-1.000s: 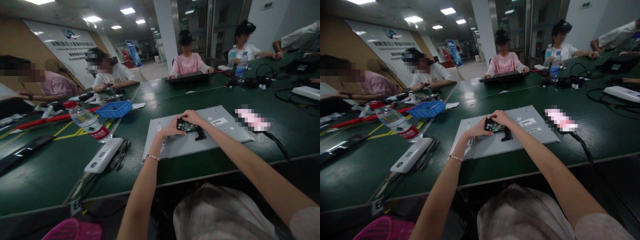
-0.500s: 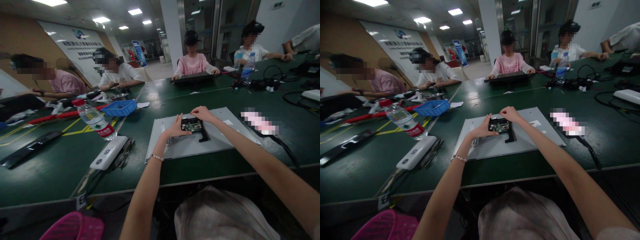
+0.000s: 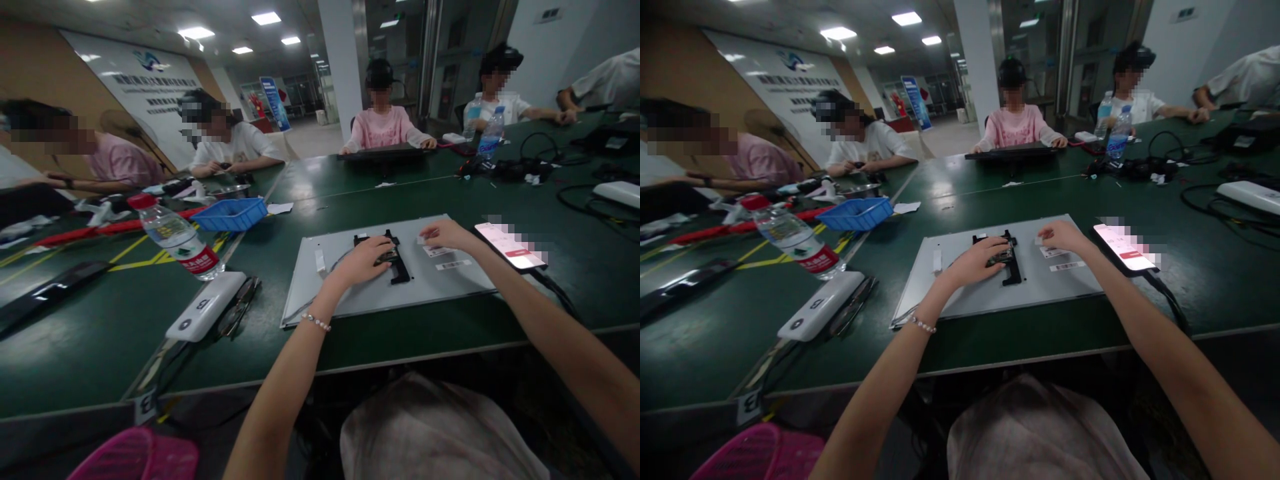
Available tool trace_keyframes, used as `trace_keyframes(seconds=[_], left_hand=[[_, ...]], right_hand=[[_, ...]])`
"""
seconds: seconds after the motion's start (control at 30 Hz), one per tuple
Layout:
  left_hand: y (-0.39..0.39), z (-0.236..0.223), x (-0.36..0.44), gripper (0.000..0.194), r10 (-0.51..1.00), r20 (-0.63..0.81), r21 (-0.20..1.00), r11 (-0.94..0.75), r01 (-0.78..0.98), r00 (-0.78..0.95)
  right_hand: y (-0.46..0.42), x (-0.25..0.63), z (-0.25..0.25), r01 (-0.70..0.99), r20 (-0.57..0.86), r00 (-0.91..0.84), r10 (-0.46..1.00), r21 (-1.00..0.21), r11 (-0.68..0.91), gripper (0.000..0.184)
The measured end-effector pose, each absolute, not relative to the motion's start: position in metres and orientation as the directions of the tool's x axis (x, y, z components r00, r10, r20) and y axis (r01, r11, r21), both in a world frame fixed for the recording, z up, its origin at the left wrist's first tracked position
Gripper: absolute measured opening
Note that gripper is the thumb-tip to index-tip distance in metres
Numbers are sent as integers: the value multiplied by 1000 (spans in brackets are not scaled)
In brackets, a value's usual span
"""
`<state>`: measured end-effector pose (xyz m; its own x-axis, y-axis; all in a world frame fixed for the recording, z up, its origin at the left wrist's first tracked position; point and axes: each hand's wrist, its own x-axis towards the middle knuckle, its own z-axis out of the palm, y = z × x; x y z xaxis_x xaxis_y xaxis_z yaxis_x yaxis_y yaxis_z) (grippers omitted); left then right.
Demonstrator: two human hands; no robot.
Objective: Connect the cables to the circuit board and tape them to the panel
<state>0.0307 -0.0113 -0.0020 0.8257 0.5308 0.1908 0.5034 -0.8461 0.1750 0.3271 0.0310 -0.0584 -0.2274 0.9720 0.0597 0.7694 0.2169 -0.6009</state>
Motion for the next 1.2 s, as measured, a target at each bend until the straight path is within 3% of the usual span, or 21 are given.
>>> trace_keyframes(seconds=[0.17,0.3,0.5,0.73,1.0,1.2], left_hand=[[-11,-6,36,39,536,162,127,-844,522,828],[-11,-8,36,40,542,156,116,-840,529,826],[-10,-11,35,41,551,161,130,-834,536,819],[-11,-9,37,42,555,171,128,-832,540,814],[-18,-12,48,41,568,194,72,-821,566,800],[-20,-17,52,37,544,183,4,-833,553,819]], right_hand=[[25,314,-54,764,150,-199,969,-595,249,12],[19,310,-47,757,185,-153,971,-609,236,10],[5,295,-37,512,0,-130,992,-856,67,31],[-13,270,-27,346,-122,-154,980,-936,-63,12],[-8,268,-37,410,-28,-208,978,-910,61,14],[2,267,-53,532,122,-255,959,-811,244,16]])
